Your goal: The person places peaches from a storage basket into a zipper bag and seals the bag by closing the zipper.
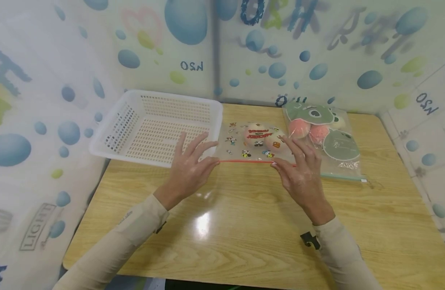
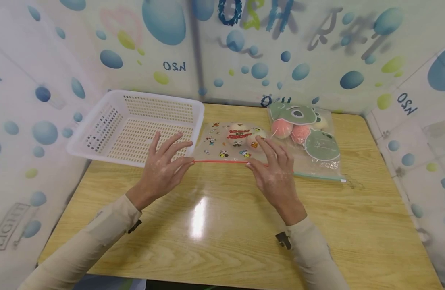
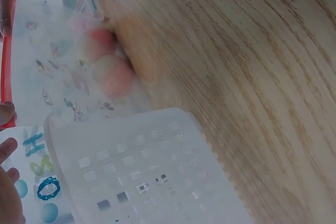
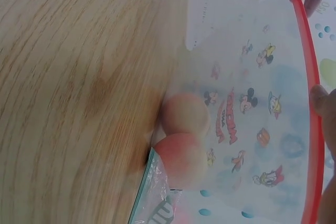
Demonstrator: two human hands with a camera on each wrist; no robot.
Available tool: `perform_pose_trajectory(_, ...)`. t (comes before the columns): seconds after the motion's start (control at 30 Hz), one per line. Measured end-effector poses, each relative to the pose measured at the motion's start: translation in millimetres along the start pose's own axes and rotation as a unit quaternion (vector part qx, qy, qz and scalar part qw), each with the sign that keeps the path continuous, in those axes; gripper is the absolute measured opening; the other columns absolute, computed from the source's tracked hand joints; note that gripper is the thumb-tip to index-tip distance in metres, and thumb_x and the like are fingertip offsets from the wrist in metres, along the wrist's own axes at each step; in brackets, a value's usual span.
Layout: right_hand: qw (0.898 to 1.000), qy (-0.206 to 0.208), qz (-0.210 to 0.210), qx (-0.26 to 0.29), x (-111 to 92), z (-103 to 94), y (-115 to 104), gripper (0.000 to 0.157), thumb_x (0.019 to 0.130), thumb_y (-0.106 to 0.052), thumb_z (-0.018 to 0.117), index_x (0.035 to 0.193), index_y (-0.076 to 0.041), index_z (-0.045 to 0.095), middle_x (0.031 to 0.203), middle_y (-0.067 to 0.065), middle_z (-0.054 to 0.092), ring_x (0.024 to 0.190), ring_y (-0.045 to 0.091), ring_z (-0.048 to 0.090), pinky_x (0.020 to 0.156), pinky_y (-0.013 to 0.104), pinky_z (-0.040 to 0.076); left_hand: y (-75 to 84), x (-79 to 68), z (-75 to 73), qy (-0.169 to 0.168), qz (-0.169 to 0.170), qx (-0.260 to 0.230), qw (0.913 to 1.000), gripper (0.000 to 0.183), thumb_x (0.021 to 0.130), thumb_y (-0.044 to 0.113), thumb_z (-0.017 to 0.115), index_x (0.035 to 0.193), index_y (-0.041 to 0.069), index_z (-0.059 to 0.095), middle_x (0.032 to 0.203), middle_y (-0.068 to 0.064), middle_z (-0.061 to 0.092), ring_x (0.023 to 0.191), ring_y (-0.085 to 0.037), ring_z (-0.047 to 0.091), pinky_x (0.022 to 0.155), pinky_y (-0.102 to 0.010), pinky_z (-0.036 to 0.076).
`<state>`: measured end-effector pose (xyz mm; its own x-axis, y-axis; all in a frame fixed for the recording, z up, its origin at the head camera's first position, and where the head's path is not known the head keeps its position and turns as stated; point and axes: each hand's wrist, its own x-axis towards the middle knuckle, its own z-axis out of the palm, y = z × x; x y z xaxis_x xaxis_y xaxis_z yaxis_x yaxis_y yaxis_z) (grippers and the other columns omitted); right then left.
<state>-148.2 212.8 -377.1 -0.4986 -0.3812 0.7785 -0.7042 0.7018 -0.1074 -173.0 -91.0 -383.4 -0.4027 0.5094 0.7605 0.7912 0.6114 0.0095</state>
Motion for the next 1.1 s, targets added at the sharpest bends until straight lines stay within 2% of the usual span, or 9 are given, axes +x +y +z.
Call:
perform_pose_trajectory(0.3, 1.000, -0.005, 0.013, -0.010, -4, -2.2, 3, 0.018, 0.079, -0.017, 0.069, 0.088, -0.002, 0.072, 0.137, 0.012, 0.040, 0.123, 0.034, 0.031, 0.094, 0.057, 0.020, -0.8, -1.9, 0.5, -0.009, -0.008, 0.004, 0.9999, 0.007, 0.081, 0.020, 0.065, 0.083, 0.013, 0.067, 0.118, -0.008, 0.056, 0.120, -0.033, 0.040, 0.098, -0.062, 0.010)
perform_pose_trajectory(0.67, 1.000, 0.014, 0.014, -0.012, -7, -3.4, 5, 0.020, 0.079, -0.019, 0.068, 0.088, -0.001, 0.071, 0.133, 0.015, 0.043, 0.122, 0.036, 0.034, 0.094, 0.056, 0.022, -0.7, -3.0, 0.2, 0.004, -0.018, 0.015, 0.9997, 0.006, 0.081, 0.019, 0.065, 0.082, 0.014, 0.067, 0.115, -0.007, 0.058, 0.120, -0.031, 0.041, 0.098, -0.063, 0.011)
perform_pose_trajectory(1.1, 0.999, 0.036, 0.013, -0.009, -11, -4.3, 7, 0.020, 0.075, -0.013, 0.071, 0.087, 0.003, 0.070, 0.132, 0.013, 0.045, 0.121, 0.037, 0.035, 0.096, 0.053, 0.024, -1.2, -5.2, 1.0, -0.003, -0.028, 0.026, 0.9993, 0.008, 0.081, 0.022, 0.065, 0.082, 0.015, 0.068, 0.116, -0.006, 0.058, 0.121, -0.031, 0.040, 0.098, -0.063, 0.009)
